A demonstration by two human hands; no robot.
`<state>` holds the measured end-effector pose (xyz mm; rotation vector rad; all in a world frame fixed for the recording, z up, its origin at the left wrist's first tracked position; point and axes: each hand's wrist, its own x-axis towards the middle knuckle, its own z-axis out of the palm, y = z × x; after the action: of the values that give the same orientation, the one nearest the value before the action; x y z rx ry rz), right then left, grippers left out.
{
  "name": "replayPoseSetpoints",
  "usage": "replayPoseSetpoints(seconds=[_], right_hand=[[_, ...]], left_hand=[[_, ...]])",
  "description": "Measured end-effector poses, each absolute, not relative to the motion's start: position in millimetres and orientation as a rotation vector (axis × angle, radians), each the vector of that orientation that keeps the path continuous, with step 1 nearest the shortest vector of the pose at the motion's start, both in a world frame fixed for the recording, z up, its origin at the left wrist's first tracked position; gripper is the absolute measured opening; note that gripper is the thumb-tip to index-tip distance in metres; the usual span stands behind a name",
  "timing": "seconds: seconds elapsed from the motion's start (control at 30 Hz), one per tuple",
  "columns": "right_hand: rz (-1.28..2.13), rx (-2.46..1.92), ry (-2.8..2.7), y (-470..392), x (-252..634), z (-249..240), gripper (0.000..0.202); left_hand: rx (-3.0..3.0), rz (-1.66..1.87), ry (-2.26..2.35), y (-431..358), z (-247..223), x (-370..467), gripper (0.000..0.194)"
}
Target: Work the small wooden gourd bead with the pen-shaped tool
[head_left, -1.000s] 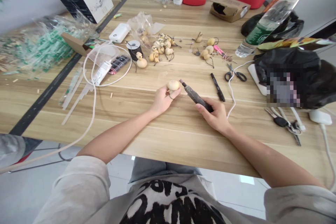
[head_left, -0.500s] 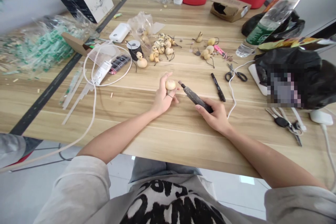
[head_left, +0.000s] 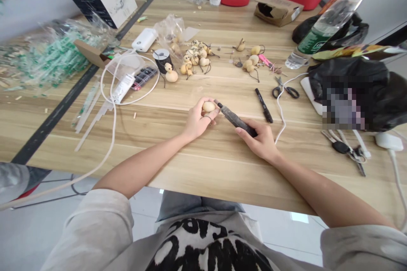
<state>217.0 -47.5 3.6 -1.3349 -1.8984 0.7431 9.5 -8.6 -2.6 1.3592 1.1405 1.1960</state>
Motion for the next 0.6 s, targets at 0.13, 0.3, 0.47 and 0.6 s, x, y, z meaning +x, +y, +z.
replayPoseSetpoints(seconds=[0.13,0.3,0.47,0.6], right_hand=[[0.731,-1.342,-1.896,-47.2,217.8,3.5,0.039],[0.732,-1.346,-1.903,-47.2,218.2,3.0,0.039],[0.736,-1.350,-1.900,-47.8,217.8,3.3,0.039],[0.731,-1.355,-1.906,-48.0,218.0,2.9,0.039]], left_hand=[[1.281,1.271,1.066,-6.5,-6.7,9.4,0.036],[1.290,1.277,1.022,-4.7,-9.8,9.1,0.041],[1.349,1.253,1.070,-3.6,-13.5,7.3,0.041],[1.414,1.223,1.103,-5.2,-13.5,5.9,0.035]])
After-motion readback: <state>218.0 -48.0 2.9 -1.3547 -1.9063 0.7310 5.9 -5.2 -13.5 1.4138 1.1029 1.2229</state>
